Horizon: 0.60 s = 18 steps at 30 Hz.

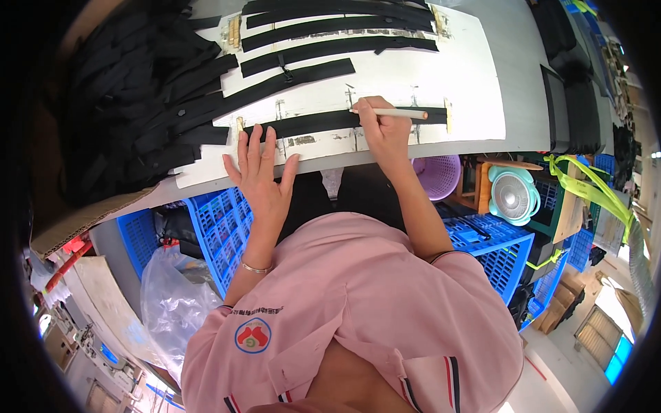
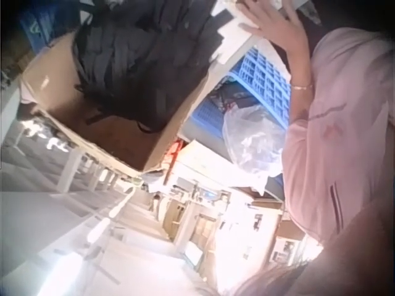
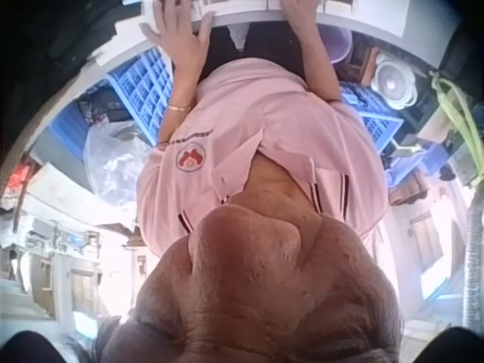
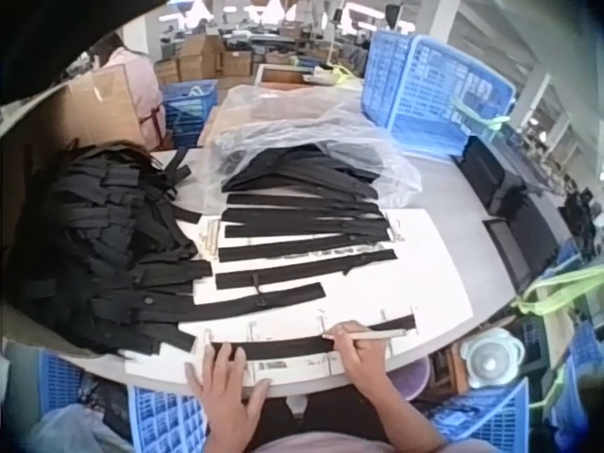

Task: Marking positions on black straps using a white pen and a template board for manufacturing.

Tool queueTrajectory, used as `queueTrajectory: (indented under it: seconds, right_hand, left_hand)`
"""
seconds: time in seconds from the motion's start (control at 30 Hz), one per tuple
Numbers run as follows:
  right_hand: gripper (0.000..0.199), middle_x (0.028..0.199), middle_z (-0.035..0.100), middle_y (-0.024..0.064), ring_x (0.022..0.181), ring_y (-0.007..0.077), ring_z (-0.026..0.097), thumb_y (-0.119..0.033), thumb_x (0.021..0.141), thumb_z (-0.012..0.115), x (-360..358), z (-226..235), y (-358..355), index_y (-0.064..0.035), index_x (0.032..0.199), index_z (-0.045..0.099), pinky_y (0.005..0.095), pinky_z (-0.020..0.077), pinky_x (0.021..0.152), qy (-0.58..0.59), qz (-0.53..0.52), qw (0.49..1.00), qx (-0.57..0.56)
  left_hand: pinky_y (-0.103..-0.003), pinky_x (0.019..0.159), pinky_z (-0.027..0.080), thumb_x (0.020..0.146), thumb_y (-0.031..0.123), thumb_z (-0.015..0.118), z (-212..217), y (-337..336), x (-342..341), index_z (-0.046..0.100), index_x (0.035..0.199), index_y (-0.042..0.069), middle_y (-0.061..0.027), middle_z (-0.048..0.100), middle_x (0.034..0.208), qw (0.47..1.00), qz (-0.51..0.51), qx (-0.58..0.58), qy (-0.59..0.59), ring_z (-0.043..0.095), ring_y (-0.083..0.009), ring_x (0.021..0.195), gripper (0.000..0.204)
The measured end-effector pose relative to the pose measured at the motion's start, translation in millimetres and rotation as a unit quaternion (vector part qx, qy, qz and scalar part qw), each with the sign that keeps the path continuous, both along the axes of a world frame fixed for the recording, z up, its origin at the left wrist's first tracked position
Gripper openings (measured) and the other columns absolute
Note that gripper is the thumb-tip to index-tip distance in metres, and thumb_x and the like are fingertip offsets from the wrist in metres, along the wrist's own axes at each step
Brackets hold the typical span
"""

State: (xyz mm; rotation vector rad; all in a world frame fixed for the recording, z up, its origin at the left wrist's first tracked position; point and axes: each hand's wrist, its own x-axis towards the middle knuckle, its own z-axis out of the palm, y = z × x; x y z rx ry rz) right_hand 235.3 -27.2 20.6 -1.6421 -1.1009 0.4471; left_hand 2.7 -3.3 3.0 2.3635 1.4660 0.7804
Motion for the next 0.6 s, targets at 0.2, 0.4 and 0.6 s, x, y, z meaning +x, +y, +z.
queueTrajectory:
  seconds: [0.2, 0.4, 0.6]
  right_hand:
    - [0.022, 0.072, 0.064, 0.0034, 0.065, 0.0062, 0.054, -0.011, 0.101, 0.061, 1.5, -8.1, -1.0, 0.0053, 0.092, 0.073, 0.0228, 0.0416, 0.058, -0.007, -0.001, 1.0, -0.002]
    - [0.02, 0.07, 0.065, 0.0052, 0.059, 0.0091, 0.056, -0.011, 0.1, 0.063, 1.1, -6.8, 1.4, 0.0028, 0.088, 0.072, 0.0259, 0.0423, 0.054, -0.037, 0.003, 0.999, 0.009]
    - [0.021, 0.069, 0.065, 0.0069, 0.056, 0.0127, 0.057, -0.012, 0.099, 0.064, 0.4, -11.1, 3.4, 0.0018, 0.085, 0.07, 0.0287, 0.0428, 0.052, -0.051, 0.001, 0.998, 0.029]
  left_hand:
    - [-0.061, 0.122, 0.006, 0.091, 0.037, 0.075, 1.3, 0.4, -0.5, 0.061, 0.142, 0.008, -0.0102, 0.052, 0.153, 1.0, -0.007, -0.014, 0.003, 0.036, -0.0339, 0.149, 0.06]
    - [-0.06, 0.122, 0.009, 0.09, 0.034, 0.076, 5.0, -2.5, 13.4, 0.06, 0.142, 0.008, -0.0114, 0.051, 0.153, 0.999, -0.007, -0.005, -0.035, 0.035, -0.036, 0.149, 0.06]
    - [-0.045, 0.113, 0.035, 0.086, 0.016, 0.078, 15.9, 2.2, 72.1, 0.071, 0.125, 0.007, -0.0114, 0.065, 0.134, 0.976, -0.113, -0.033, -0.183, 0.056, -0.0322, 0.126, 0.041]
